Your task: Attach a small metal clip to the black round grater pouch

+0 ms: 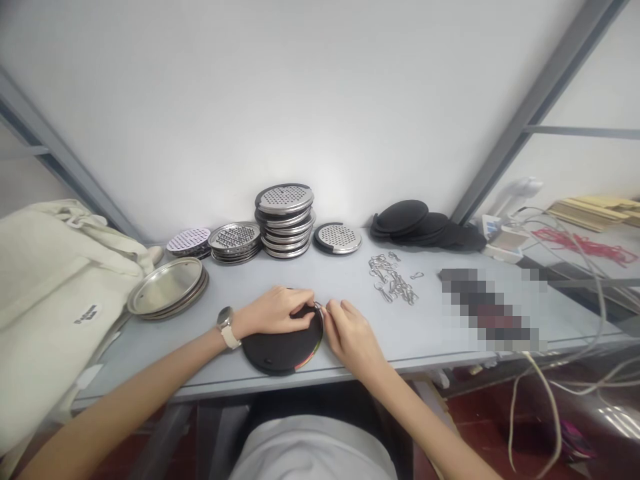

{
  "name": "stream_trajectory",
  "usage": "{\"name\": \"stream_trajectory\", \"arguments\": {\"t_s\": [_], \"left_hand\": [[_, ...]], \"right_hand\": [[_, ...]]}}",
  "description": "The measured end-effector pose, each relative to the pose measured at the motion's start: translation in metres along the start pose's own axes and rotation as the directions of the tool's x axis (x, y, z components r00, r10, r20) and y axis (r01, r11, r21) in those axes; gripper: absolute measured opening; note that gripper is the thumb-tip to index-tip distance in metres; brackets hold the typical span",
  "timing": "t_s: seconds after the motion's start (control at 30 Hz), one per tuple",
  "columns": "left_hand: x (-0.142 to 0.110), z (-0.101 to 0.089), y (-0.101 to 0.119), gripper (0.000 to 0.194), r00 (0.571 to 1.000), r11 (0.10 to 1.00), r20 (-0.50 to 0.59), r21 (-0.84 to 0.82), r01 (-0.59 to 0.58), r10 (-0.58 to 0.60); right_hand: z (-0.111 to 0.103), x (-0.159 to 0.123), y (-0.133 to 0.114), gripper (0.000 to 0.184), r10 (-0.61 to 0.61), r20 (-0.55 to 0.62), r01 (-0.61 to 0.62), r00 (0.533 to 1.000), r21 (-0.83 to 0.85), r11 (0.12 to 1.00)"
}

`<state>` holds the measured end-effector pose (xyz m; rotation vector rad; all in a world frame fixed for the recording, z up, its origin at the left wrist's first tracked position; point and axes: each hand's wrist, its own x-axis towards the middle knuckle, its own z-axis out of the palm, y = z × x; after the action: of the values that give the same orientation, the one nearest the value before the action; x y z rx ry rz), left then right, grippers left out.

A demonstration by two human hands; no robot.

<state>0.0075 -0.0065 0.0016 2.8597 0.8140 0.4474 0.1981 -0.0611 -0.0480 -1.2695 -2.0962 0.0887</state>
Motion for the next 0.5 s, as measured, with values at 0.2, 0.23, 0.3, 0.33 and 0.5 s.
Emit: {"name": "stream_trajectory", "arguments": {"t_s": [0.2,0.23,0.3,0.33,0.5], "left_hand": [[-0.0012,0.0019,-0.0015,0.013,0.999,0.999,-0.019,0.015,0.044,-0.044],[-0.0012,0.0022,-0.0015,0.013,0.999,0.999,-0.017,0.017,0.048,-0.048],[-0.0013,0.0024,-0.0009,0.014,0.998,0.998,-0.012,0.015,0.063,-0.063],[-0.0013,0.0023,-0.0004,0.015,0.997,0.997,-0.009,0.01,0.074,-0.074],[-0.0011,0.0009,0.0016,0.026,0.995,0.995,-0.002,-0.003,0.095,-0.095]], "right_hand": [[0.0025,0.0031,-0.0002,0.021,-0.041,0.103,0.053,0.994,-0.12,0.991],[0.0029,0.0039,-0.0002,0.021,-0.044,0.118,0.06,0.992,-0.133,0.989],[0.0032,0.0049,0.0,0.021,-0.053,0.126,0.071,0.991,-0.142,0.987],[0.0031,0.0052,0.0001,0.02,-0.06,0.127,0.078,0.99,-0.14,0.987],[0.0008,0.0053,-0.0005,0.02,-0.067,0.124,0.082,0.99,-0.121,0.989]]}}
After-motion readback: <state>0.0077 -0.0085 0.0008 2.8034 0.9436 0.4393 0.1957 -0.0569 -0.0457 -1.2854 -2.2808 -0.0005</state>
